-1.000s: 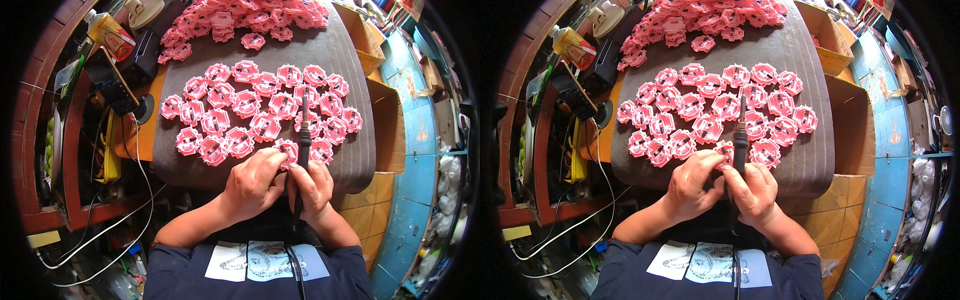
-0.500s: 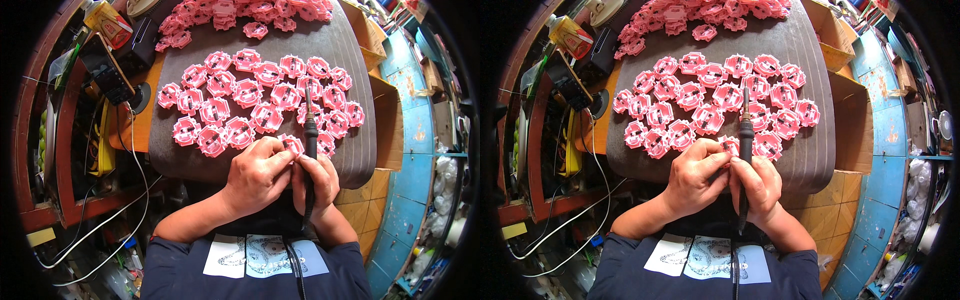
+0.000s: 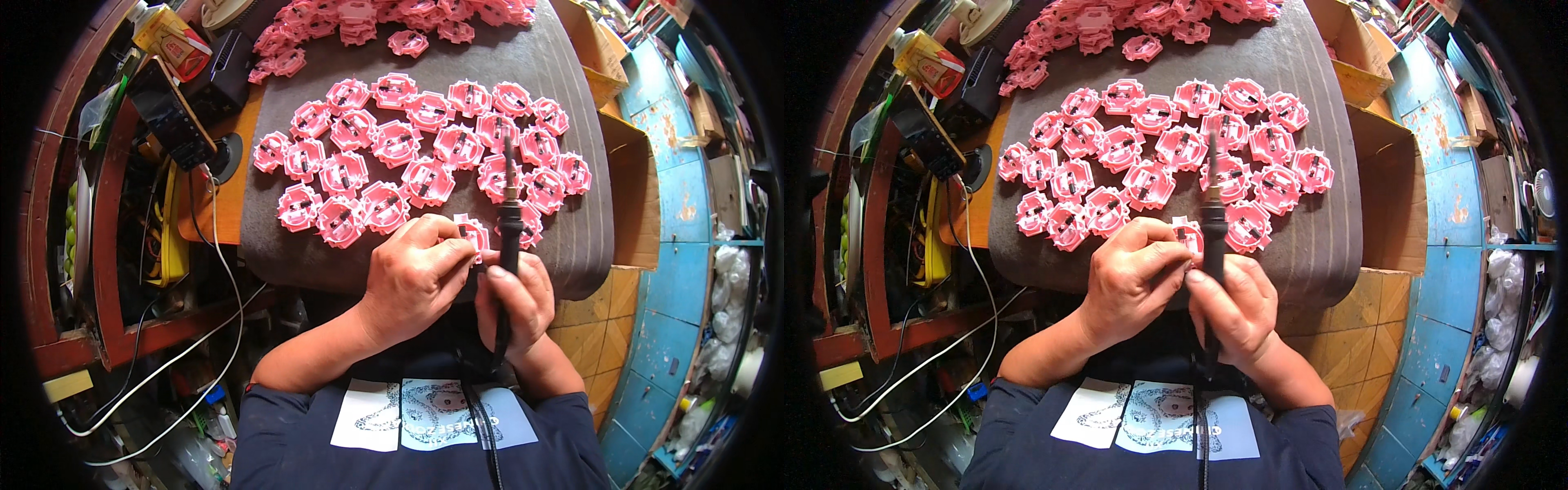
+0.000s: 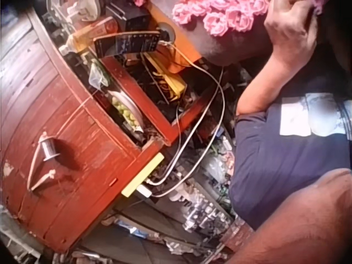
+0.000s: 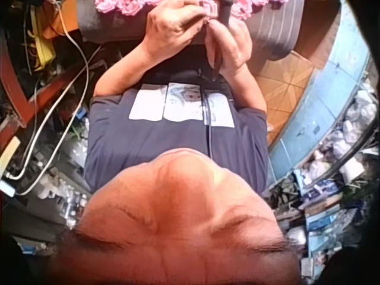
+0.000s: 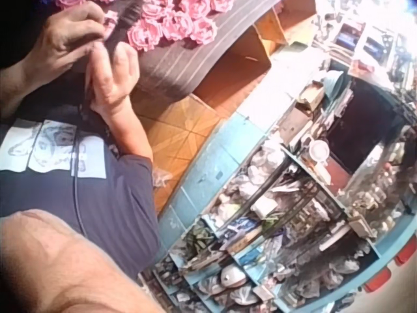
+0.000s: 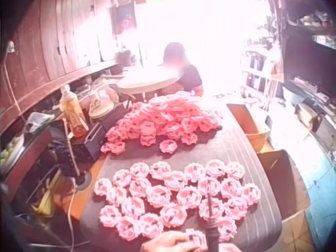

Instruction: The person uses a soldering iron to apply heat to small pink plastic components arranged on a work surface. The person handles each component individually, applying the soldering iron to specific points on the parts, then places them back on the surface.

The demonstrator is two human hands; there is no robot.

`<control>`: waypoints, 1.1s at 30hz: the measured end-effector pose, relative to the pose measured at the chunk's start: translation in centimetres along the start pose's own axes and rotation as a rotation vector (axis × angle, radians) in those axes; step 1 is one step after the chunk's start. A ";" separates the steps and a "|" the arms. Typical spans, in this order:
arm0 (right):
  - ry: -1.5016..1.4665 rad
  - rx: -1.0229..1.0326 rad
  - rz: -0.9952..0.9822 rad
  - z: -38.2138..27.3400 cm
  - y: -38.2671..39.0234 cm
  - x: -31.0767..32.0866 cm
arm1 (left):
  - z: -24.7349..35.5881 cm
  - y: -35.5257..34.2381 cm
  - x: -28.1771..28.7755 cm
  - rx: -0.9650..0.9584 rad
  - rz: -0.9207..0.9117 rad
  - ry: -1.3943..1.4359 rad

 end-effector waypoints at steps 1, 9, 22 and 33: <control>-0.003 0.020 -0.044 -0.1 0.2 -0.3 | 0.0 0.0 0.1 0.006 0.003 0.003; 0.004 -0.042 -0.006 0.3 1.1 -0.6 | -0.3 0.3 0.1 0.016 0.040 0.037; -0.017 -0.036 -0.050 0.3 0.9 -1.2 | 0.2 0.2 0.3 -0.026 0.015 0.056; -0.175 -0.312 0.080 1.0 1.1 7.1 | 1.4 -0.6 0.2 -0.053 -0.084 -0.052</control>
Point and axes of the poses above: each hand's wrist, its own y-axis away from the middle knuckle, its own x-axis out of the back of the hand, z = x × y, the point moved 9 cm from there along -y, towards the middle knuckle, and after that the axes turned 12 degrees about z, right-handed, at the moved point
